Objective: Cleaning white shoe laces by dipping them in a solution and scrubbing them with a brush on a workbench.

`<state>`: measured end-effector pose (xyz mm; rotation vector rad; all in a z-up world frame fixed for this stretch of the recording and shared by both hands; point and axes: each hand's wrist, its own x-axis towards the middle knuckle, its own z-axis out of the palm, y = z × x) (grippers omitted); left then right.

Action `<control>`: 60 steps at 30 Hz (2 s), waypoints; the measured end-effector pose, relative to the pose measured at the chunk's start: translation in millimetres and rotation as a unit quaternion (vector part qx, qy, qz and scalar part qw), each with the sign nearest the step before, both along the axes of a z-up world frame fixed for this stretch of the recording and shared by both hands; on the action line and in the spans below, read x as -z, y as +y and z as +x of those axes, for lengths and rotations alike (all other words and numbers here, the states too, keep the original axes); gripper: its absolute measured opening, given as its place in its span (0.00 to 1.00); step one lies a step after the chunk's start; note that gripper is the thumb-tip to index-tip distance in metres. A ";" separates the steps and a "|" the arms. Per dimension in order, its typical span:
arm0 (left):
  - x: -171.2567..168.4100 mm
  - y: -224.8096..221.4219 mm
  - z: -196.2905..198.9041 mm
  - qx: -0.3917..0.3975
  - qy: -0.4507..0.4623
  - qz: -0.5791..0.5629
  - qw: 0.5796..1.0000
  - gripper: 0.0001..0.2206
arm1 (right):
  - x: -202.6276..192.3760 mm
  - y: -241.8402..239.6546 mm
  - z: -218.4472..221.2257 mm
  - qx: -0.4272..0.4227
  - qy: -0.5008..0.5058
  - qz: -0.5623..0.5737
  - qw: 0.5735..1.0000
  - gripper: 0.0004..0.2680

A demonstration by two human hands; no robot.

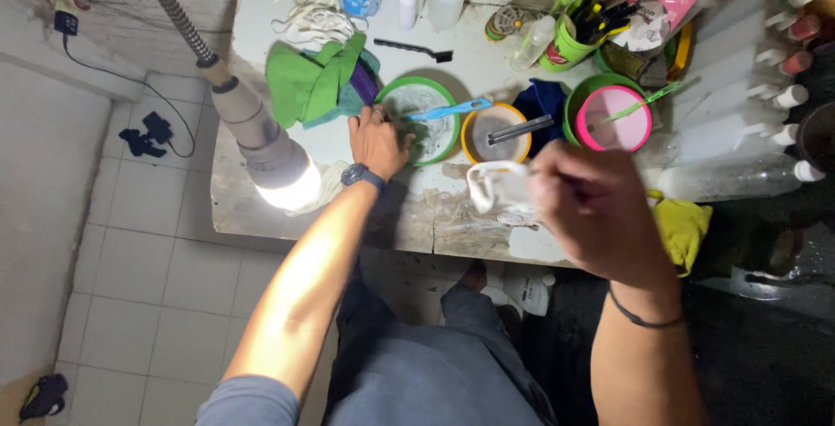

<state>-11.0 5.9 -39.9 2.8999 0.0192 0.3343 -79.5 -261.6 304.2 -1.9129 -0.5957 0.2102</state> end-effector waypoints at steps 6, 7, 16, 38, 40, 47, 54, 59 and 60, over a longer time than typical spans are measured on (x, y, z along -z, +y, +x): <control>26.7 -26.6 6.7 -0.145 0.096 0.051 0.983 0.11 | 100.9 4.5 4.5 -0.006 0.049 -0.172 0.984 0.10; 19.3 -27.6 3.5 -0.145 0.096 0.051 0.983 0.11 | 120.0 2.4 6.8 -0.006 0.049 -0.172 0.984 0.10; -65.7 -7.7 -3.3 0.045 -0.079 -0.203 0.975 0.02 | 207.3 48.7 68.4 0.052 -0.163 -0.228 0.959 0.12; -77.4 -40.9 -7.8 -0.054 -0.187 -0.075 0.978 0.06 | 218.7 103.2 115.7 0.067 -0.137 -0.275 0.949 0.06; -65.2 -45.3 -5.4 -0.068 -0.180 -0.069 0.979 0.08 | 231.2 105.6 117.1 0.058 -0.138 -0.278 0.949 0.07; -69.3 -49.9 -7.0 -0.052 -0.194 -0.018 0.979 0.06 | 237.5 99.5 112.8 0.041 -0.185 -0.256 0.948 0.07; -64.0 -34.6 -2.7 -0.006 -0.199 -0.102 0.975 0.04 | 198.4 88.2 98.1 0.093 -0.307 -0.121 0.939 0.04; -59.3 -19.5 3.0 0.022 -0.127 -0.236 0.963 0.03 | 150.6 80.3 90.0 0.113 -0.334 -0.039 0.935 0.05; -59.5 -16.9 4.9 0.034 -0.118 -0.262 0.957 0.04 | 145.9 78.0 90.3 0.119 -0.342 -0.020 0.932 0.05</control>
